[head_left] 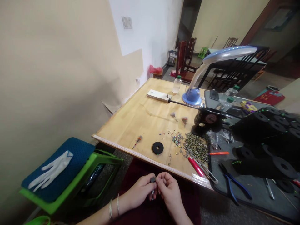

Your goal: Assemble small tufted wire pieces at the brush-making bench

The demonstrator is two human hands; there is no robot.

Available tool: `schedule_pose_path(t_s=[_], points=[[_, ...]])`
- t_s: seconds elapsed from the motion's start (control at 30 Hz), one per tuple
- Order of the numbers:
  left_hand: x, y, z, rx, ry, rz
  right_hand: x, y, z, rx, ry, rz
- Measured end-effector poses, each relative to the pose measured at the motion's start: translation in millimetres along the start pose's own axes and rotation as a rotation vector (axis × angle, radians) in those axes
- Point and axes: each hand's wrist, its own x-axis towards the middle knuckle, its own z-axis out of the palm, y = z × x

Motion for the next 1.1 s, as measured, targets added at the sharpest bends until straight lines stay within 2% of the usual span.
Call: schedule_pose_path(t_s=[0.2,0.47,0.67,0.8,1.1], points=[[2.0,1.8,0.7,-0.036,0.008,0.015,-0.6,-8.1,0.5,0.038,0.026,0.039],[2.2,2.1,-1.0,-0.020,0.116,0.069,0.8,-4.7,-6.1,-0.029,0.095,0.074],[2.9,-4.5,-4.8,0.018,0.189,0.075,-2.4,-1.2,-5.3,-0.071,0.036,0.109],[3.9,-9.3,-6.4,0.064,0.214,0.141,-1.9,0.2,-4.3,-0.078,0.015,0.122],[-0.2,-2.9,-5.1,0.237,0.281,0.264,-1.3,-4.2,-1.1,-0.069,0.005,0.137]])
